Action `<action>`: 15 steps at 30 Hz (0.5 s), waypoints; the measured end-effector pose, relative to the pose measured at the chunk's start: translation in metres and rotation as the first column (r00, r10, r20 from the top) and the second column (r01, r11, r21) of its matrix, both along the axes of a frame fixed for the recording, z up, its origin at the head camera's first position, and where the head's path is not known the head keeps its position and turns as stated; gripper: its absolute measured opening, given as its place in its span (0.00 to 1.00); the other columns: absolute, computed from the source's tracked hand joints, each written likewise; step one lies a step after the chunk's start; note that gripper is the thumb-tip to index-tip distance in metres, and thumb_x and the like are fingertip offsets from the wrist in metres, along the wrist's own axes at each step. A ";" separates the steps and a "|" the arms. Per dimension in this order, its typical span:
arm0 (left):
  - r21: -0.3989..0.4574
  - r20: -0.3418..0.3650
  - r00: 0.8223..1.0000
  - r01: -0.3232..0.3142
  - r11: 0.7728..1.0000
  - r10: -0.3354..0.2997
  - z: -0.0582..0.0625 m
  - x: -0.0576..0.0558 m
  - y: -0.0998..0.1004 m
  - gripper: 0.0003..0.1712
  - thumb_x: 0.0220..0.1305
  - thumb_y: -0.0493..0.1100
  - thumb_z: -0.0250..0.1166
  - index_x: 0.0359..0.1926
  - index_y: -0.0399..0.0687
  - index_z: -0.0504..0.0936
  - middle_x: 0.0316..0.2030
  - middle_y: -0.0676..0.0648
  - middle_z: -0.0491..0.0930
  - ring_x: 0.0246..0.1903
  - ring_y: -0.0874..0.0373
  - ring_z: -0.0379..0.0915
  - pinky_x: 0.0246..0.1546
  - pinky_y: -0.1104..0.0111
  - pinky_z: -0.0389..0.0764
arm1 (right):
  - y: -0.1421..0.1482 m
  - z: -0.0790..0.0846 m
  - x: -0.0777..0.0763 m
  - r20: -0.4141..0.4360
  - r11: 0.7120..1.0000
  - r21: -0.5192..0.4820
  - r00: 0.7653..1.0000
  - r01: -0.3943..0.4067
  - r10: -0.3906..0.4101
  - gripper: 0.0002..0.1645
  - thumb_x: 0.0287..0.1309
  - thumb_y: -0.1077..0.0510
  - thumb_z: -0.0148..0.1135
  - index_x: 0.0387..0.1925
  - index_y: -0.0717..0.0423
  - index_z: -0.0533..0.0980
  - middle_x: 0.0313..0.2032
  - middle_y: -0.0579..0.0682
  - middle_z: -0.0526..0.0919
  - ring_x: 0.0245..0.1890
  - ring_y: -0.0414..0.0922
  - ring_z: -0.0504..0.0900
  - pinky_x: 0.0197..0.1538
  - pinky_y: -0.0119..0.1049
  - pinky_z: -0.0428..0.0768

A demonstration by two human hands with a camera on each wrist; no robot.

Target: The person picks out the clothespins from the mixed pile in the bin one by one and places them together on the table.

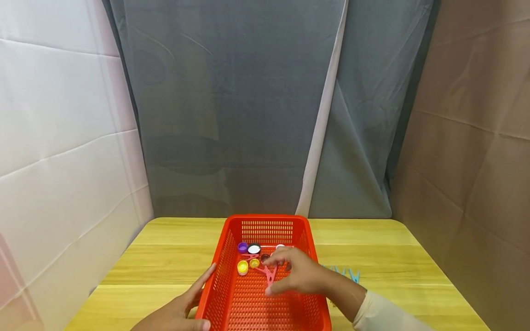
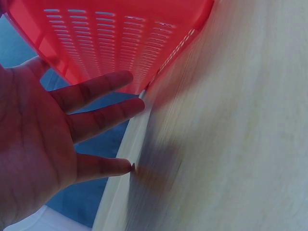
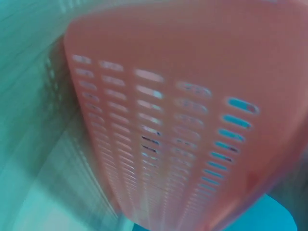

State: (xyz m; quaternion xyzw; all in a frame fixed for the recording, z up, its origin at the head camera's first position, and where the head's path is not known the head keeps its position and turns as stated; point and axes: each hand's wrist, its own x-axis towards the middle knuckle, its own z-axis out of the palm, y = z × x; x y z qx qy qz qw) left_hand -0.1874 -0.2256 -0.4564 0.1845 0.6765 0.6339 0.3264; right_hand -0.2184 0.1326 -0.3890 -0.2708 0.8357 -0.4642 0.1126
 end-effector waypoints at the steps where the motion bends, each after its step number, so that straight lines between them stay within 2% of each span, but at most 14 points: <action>1: 0.001 0.007 1.000 -0.003 1.000 0.003 0.000 0.000 0.000 0.61 0.76 0.55 0.69 0.86 0.90 0.30 0.84 0.27 0.45 0.68 0.43 0.78 0.59 0.42 0.89 | 0.003 0.001 0.001 -0.016 1.000 -0.005 1.000 0.007 -0.007 0.31 0.55 0.52 0.86 0.61 0.51 0.87 0.57 0.53 0.85 0.68 0.59 0.75 0.66 0.57 0.80; 3: 0.002 0.017 1.000 -0.007 1.000 0.007 0.001 0.000 0.001 0.61 0.77 0.54 0.68 0.86 0.90 0.30 0.84 0.27 0.46 0.67 0.43 0.79 0.59 0.42 0.89 | 0.009 0.001 0.002 -0.059 1.000 -0.015 0.998 0.013 -0.014 0.31 0.56 0.51 0.85 0.61 0.51 0.87 0.53 0.52 0.84 0.68 0.60 0.74 0.67 0.63 0.79; 5: -0.002 0.016 1.000 -0.013 1.000 0.013 0.001 0.001 0.001 0.61 0.77 0.54 0.68 0.86 0.89 0.30 0.84 0.27 0.47 0.67 0.43 0.79 0.59 0.42 0.89 | 0.014 0.001 0.002 -0.097 0.999 -0.024 0.995 0.025 -0.028 0.30 0.57 0.50 0.85 0.61 0.49 0.87 0.52 0.50 0.82 0.66 0.55 0.72 0.67 0.64 0.78; 8: -0.014 0.004 1.000 -0.017 1.000 0.017 0.002 0.001 0.001 0.61 0.77 0.54 0.69 0.86 0.88 0.30 0.83 0.27 0.47 0.67 0.42 0.79 0.58 0.42 0.89 | 0.024 0.002 0.004 -0.144 0.998 -0.039 0.988 0.043 -0.049 0.31 0.57 0.49 0.85 0.62 0.48 0.86 0.51 0.48 0.82 0.61 0.50 0.71 0.65 0.59 0.78; 12: -0.024 0.003 1.000 -0.019 1.000 0.019 0.003 0.001 0.001 0.61 0.77 0.54 0.68 0.86 0.88 0.29 0.83 0.27 0.48 0.67 0.43 0.79 0.59 0.43 0.89 | 0.038 0.001 0.007 -0.185 0.995 -0.055 0.978 0.083 -0.092 0.31 0.58 0.47 0.84 0.62 0.44 0.86 0.52 0.45 0.82 0.60 0.47 0.71 0.64 0.52 0.80; 15: -0.027 0.001 1.000 -0.016 0.999 0.017 0.003 0.001 0.002 0.62 0.77 0.53 0.68 0.86 0.87 0.29 0.83 0.27 0.48 0.66 0.42 0.79 0.59 0.43 0.89 | 0.050 0.000 0.010 -0.227 0.991 -0.054 0.965 0.122 -0.131 0.32 0.60 0.44 0.83 0.64 0.42 0.85 0.53 0.45 0.82 0.61 0.46 0.71 0.66 0.54 0.83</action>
